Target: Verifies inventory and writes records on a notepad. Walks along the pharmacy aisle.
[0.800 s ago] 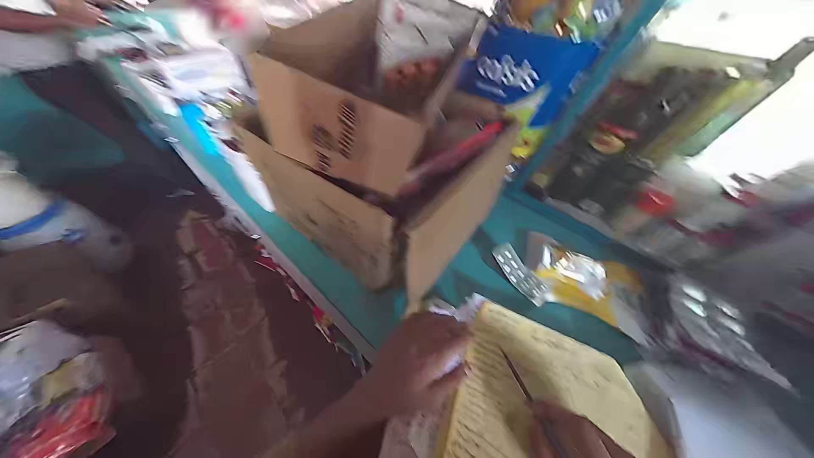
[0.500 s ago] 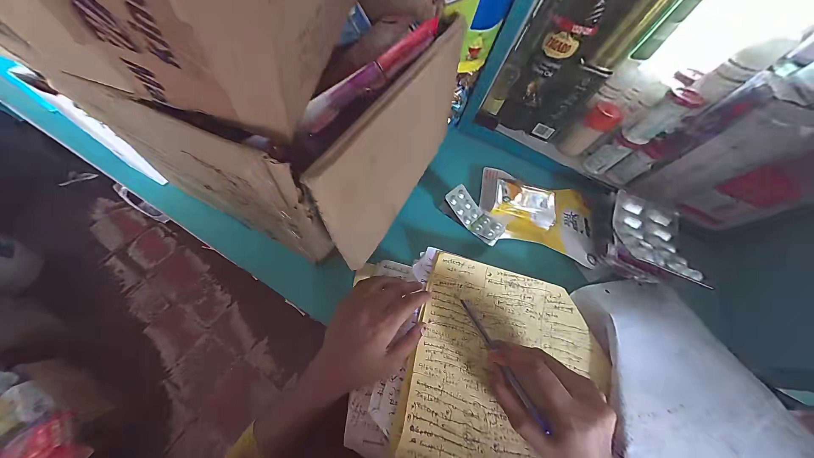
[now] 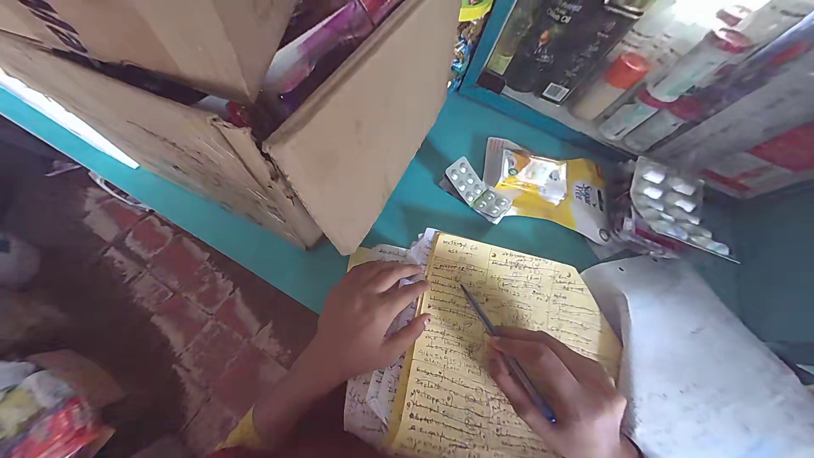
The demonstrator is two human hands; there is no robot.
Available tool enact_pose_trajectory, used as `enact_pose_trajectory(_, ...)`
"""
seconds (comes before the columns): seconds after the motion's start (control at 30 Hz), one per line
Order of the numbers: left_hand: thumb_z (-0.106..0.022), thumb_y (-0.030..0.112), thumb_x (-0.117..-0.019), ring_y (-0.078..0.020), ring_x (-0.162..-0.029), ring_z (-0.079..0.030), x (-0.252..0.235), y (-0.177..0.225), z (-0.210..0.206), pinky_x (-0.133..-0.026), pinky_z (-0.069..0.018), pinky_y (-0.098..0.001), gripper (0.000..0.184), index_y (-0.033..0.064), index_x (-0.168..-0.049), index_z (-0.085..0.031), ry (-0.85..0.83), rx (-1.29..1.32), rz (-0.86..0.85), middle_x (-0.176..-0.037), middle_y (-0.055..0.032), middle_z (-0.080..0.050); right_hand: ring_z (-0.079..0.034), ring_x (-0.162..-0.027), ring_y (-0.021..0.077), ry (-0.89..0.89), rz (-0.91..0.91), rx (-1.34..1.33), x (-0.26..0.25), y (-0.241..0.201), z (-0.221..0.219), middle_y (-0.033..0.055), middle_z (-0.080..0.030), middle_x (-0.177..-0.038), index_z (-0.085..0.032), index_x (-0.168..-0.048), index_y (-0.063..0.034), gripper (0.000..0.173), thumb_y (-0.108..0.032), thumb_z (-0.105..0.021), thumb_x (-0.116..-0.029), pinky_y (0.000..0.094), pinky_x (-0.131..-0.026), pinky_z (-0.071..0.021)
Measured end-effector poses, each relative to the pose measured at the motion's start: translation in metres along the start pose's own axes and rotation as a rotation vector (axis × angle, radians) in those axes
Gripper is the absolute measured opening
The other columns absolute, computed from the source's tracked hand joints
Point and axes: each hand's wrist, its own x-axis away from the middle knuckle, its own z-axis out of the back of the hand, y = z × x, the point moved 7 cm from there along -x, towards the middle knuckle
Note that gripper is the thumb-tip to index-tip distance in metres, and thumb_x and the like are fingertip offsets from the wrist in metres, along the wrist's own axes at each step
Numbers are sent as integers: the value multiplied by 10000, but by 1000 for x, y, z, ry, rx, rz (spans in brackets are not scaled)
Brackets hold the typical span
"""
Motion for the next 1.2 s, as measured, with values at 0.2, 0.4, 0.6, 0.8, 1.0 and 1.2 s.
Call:
enact_pose_trajectory(0.2,-555,410,-973,-192,-1161,-670,0,-1,0,-980,-520,-413,369,176,-1145,-782,-18,15,22,-1254,-26,-721,-698,-858,118,6,3,1,0,0,0,104,-732,-920,-638,-1005,-89,138,-201,-558,-1014,173,-706,-526)
enact_pose_trajectory(0.4,-576,412,-968,-193,-1190,-669,-1,-4,2,-960,-545,-414,361,193,-1178,-772,-62,39,41,-1293,-4,-710,-698,-842,114,20,0,8,0,0,0,100,-734,-917,-645,-1005,-93,150,-209,-549,-1008,177,-692,-526)
enact_pose_trajectory(0.6,-549,388,-991,-224,-1248,-637,-10,-5,-2,-1029,-510,-460,374,185,-1249,-728,-152,23,55,-1357,-12,-670,-691,-791,142,40,55,34,-2,4,-1,118,-731,-907,-659,-1001,-69,157,-175,-543,-999,200,-660,-528)
enact_pose_trajectory(0.8,-471,433,-1035,-240,-1263,-616,-14,-9,-8,-1034,-497,-472,438,158,-1279,-708,-166,33,45,-1392,-34,-643,-706,-819,150,53,48,50,-9,11,-2,144,-739,-920,-669,-999,-34,175,-158,-545,-998,207,-689,-542)
enact_pose_trajectory(1.0,-478,518,-1006,-246,-1341,-550,-11,-8,-11,-1113,-424,-494,538,147,-1353,-656,-219,25,6,-1449,-49,-594,-704,-759,243,-82,170,243,-12,-11,-4,145,-742,-923,-708,-1040,-72,331,-301,-472,-1083,321,-656,-550)
enact_pose_trajectory(1.2,-510,541,-988,-258,-1327,-563,-10,-9,-11,-1087,-450,-504,568,138,-1361,-653,-208,11,-1,-1432,-59,-605,-721,-1088,288,-463,204,242,-4,-78,-5,143,-709,-1272,-687,-1121,-117,525,-597,-529,-979,428,-787,-590)
